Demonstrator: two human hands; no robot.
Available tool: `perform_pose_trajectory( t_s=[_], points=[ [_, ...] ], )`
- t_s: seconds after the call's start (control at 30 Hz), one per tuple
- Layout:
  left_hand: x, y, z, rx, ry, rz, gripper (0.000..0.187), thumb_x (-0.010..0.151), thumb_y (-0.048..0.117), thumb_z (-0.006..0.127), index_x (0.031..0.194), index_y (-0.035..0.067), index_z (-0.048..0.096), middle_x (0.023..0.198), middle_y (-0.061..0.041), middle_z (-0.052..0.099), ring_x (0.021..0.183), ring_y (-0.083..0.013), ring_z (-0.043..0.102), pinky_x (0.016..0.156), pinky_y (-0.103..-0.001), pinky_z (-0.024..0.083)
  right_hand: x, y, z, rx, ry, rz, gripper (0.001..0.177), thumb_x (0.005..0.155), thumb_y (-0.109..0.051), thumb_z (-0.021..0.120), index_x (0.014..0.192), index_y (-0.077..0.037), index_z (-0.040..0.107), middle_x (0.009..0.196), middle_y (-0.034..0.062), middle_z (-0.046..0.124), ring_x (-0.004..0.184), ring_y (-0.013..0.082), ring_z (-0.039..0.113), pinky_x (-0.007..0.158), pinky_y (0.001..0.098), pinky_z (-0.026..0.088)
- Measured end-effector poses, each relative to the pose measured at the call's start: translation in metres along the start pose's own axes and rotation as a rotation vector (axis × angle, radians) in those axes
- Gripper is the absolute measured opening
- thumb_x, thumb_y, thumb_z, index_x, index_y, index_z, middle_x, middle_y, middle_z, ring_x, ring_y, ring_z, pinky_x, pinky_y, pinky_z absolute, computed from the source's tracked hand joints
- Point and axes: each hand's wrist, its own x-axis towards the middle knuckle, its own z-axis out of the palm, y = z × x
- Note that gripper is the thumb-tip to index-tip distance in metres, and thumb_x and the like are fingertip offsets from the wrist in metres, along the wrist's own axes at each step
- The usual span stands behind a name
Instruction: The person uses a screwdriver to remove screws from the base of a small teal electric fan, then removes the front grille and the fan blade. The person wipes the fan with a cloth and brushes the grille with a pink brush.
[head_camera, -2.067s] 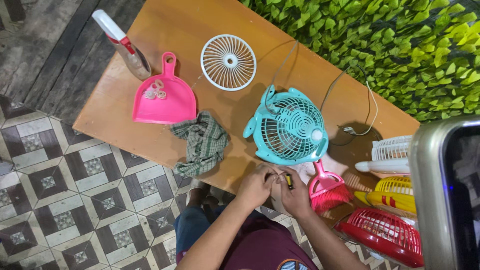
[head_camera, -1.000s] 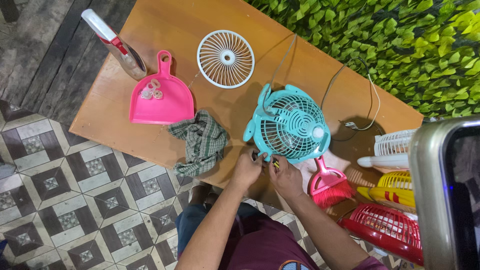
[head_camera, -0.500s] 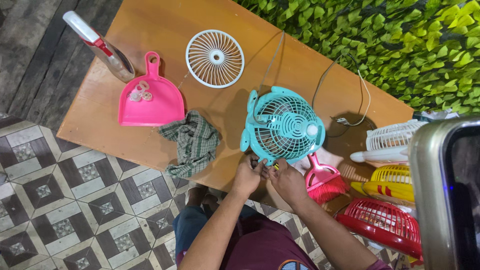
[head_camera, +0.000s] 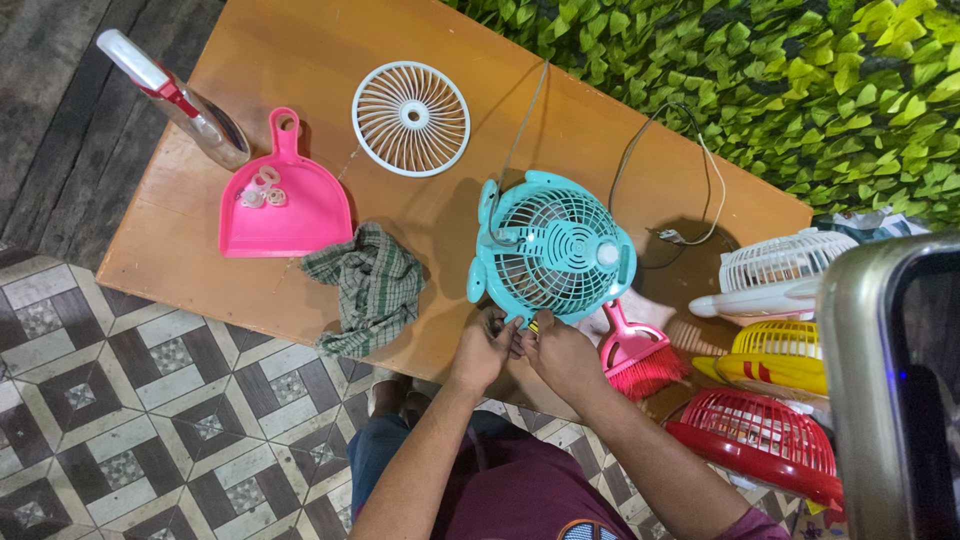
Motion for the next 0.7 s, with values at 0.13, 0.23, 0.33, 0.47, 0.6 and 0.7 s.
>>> perform_pose_trajectory(
  t_s=[0.13, 0.23, 0.33, 0.47, 0.6, 0.7],
  points=[
    [0.001, 0.003, 0.002, -0.030, -0.008, -0.002, 0.025, 0.098, 0.016, 0.067, 0.106, -0.007, 0.060, 0.072, -0.011, 0.070, 0.063, -0.0162, 0.072, 0.057, -0.030, 0.059, 0.001, -0.005, 0.002, 0.024, 0.039, 0.029, 0.029, 0.095, -0.023, 0.061, 0.103, 0.004, 0.052, 0.079, 0.0249, 0.070, 0.067, 0.0417, 0.071, 0.058, 0.0493, 0.056],
    [0.002, 0.003, 0.001, -0.061, -0.021, -0.012, 0.025, 0.098, 0.016, 0.067, 0.106, -0.007, 0.058, 0.073, -0.011, 0.070, 0.062, -0.0166, 0.071, 0.056, -0.031, 0.059, -0.001, -0.010, 0.005, 0.027, 0.119, 0.035, 0.024, 0.096, -0.019, 0.060, 0.104, 0.002, 0.054, 0.079, 0.0244, 0.070, 0.067, 0.0417, 0.070, 0.057, 0.0496, 0.056],
    [0.000, 0.004, -0.001, -0.027, -0.030, 0.006, 0.026, 0.099, 0.017, 0.065, 0.105, -0.008, 0.059, 0.074, -0.010, 0.071, 0.063, -0.0169, 0.073, 0.057, -0.031, 0.059, -0.004, -0.013, 0.006, 0.037, 0.199, 0.083, 0.022, 0.096, -0.021, 0.062, 0.099, 0.000, 0.057, 0.077, 0.0230, 0.070, 0.067, 0.0411, 0.070, 0.057, 0.0495, 0.055],
    [-0.001, 0.008, -0.002, 0.059, -0.014, 0.012, 0.026, 0.099, 0.017, 0.066, 0.107, -0.007, 0.061, 0.076, -0.010, 0.073, 0.065, -0.0162, 0.075, 0.058, -0.030, 0.058, -0.009, -0.013, 0.007, 0.268, 0.390, 0.147, 0.026, 0.093, -0.024, 0.072, 0.097, 0.002, 0.067, 0.077, 0.0226, 0.071, 0.068, 0.0359, 0.071, 0.056, 0.0438, 0.055],
    [-0.001, 0.007, -0.003, 0.027, -0.014, -0.014, 0.027, 0.098, 0.017, 0.067, 0.109, -0.007, 0.061, 0.077, -0.011, 0.072, 0.066, -0.0167, 0.074, 0.059, -0.030, 0.059, -0.007, -0.005, 0.014, 0.531, 0.240, 0.566, 0.032, 0.087, -0.026, 0.080, 0.094, 0.004, 0.070, 0.069, 0.0208, 0.072, 0.057, 0.0264, 0.066, 0.056, 0.0391, 0.050],
    [0.002, 0.005, -0.001, -0.013, -0.025, -0.034, 0.024, 0.098, 0.016, 0.066, 0.108, -0.006, 0.061, 0.078, -0.011, 0.071, 0.066, -0.0170, 0.074, 0.059, -0.030, 0.059, 0.000, 0.009, 0.019, 0.755, 0.324, 0.483, 0.034, 0.082, -0.022, 0.085, 0.087, 0.008, 0.071, 0.076, 0.0192, 0.071, 0.065, 0.0156, 0.059, 0.060, 0.0358, 0.049]
  ],
)
